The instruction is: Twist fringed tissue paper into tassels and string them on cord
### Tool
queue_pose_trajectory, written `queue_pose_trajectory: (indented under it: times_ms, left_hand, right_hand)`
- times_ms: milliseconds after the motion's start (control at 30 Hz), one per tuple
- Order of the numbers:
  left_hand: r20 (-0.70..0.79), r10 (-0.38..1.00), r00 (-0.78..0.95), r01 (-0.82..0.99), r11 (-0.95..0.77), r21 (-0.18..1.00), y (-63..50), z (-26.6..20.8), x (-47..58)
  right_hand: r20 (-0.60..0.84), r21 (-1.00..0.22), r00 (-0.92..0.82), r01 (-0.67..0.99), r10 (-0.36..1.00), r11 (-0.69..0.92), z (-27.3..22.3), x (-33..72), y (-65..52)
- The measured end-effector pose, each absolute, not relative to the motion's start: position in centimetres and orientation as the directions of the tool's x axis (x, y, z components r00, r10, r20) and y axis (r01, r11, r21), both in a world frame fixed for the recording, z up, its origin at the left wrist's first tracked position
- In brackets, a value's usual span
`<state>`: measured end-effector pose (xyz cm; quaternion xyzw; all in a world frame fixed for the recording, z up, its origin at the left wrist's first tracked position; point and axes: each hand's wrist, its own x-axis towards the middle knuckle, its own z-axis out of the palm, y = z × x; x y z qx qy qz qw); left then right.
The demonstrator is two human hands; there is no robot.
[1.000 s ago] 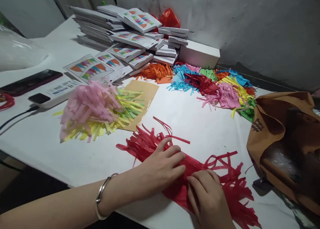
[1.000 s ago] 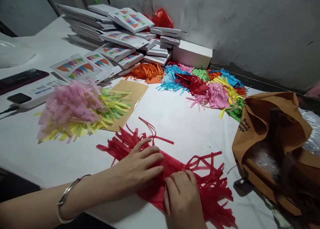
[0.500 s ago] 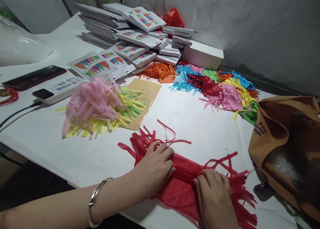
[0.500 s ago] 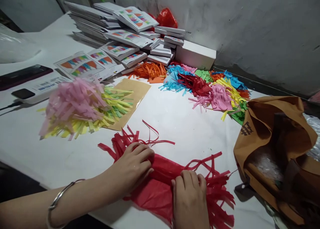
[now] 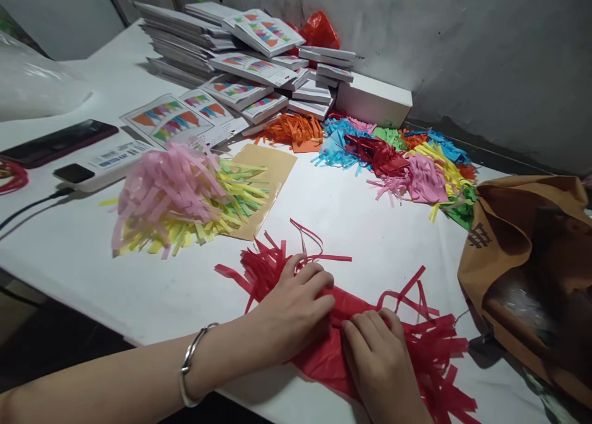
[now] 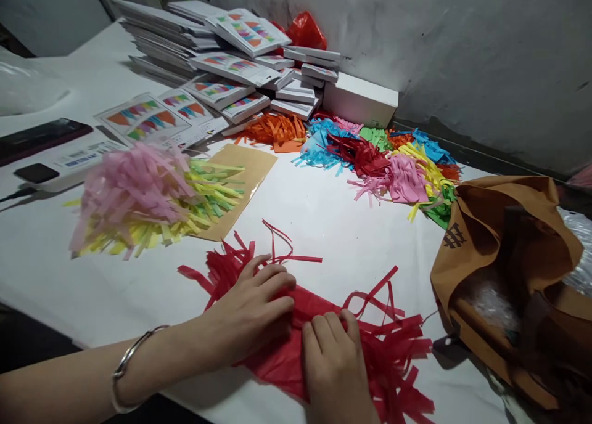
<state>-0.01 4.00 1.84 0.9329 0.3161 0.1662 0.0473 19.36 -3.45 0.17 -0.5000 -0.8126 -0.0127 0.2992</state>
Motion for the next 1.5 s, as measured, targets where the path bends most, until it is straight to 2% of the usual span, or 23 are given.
queue_pose_trajectory:
  times_ms: [100, 200, 267, 367, 433, 500, 667, 767, 833, 967, 1067, 1200, 1400, 1500]
  left_hand:
    - [0.303, 0.51, 0.805, 0.47, -0.86, 0.199, 4.1, 2.1, -0.4]
    - [0.316, 0.488, 0.814, 0.442, -0.872, 0.21, 4.2, 1.8, -0.5]
    - [0.311, 0.529, 0.789, 0.464, -0.846, 0.263, 4.3, 1.4, -0.5]
    - [0.262, 0.622, 0.738, 0.516, -0.771, 0.374, 4.3, 0.9, -0.7]
    - [0.219, 0.646, 0.731, 0.535, -0.743, 0.402, 4.3, 0.9, -0.8]
    - [0.184, 0.646, 0.741, 0.561, -0.746, 0.359, 4.3, 1.1, -0.7]
    - [0.109, 0.684, 0.722, 0.67, -0.729, 0.141, 4.1, 1.3, 0.4]
    - [0.107, 0.704, 0.702, 0.698, -0.71, 0.094, 4.0, 1.1, 0.9]
    - [0.129, 0.7, 0.703, 0.694, -0.714, 0.09, 4.0, 1.0, 0.9]
    - [0.209, 0.632, 0.747, 0.614, -0.775, 0.149, 4.2, 1.1, 0.4]
    - [0.267, 0.517, 0.813, 0.483, -0.856, 0.186, 4.6, 1.1, 0.0]
    - [0.313, 0.432, 0.846, 0.408, -0.902, 0.144, 5.0, 0.9, 0.0]
    - [0.326, 0.387, 0.862, 0.376, -0.921, 0.1, 4.8, 0.2, 0.2]
    - [0.294, 0.442, 0.847, 0.433, -0.896, 0.099, 4.4, -0.4, 0.0]
  right_hand:
    - [0.471, -0.368, -0.277, 0.801, 0.837, 0.472, 0.2, 19.1, -3.4]
    - [0.44, -0.326, -0.318, 0.815, 0.84, 0.479, 0.2, 18.9, -3.4]
    - [0.429, -0.288, -0.356, 0.817, 0.83, 0.499, -0.1, 19.1, -3.5]
    - [0.434, -0.301, -0.352, 0.811, 0.829, 0.502, -0.5, 20.4, -4.0]
    - [0.424, -0.306, -0.331, 0.824, 0.843, 0.477, -0.7, 21.5, -4.3]
    - [0.393, -0.277, -0.315, 0.855, 0.864, 0.438, -0.8, 22.2, -4.5]
    - [0.325, -0.184, -0.144, 0.96, 0.935, 0.212, -0.7, 21.3, -4.4]
    - [0.35, -0.09, -0.109, 0.985, 0.931, 0.149, -0.5, 20.3, -4.4]
    - [0.407, -0.102, -0.177, 0.966, 0.896, 0.237, -0.6, 19.8, -4.5]
    - [0.516, -0.216, -0.362, 0.822, 0.777, 0.526, -0.9, 19.4, -4.3]
    - [0.492, -0.289, -0.346, 0.8, 0.799, 0.525, -0.8, 19.4, -3.9]
    - [0.427, -0.412, -0.257, 0.798, 0.867, 0.439, -0.4, 19.1, -3.5]
    - [0.462, -0.265, -0.313, 0.844, 0.83, 0.466, -1.0, 19.2, -4.1]
    - [0.462, -0.191, -0.323, 0.873, 0.826, 0.448, -1.7, 20.1, -4.6]
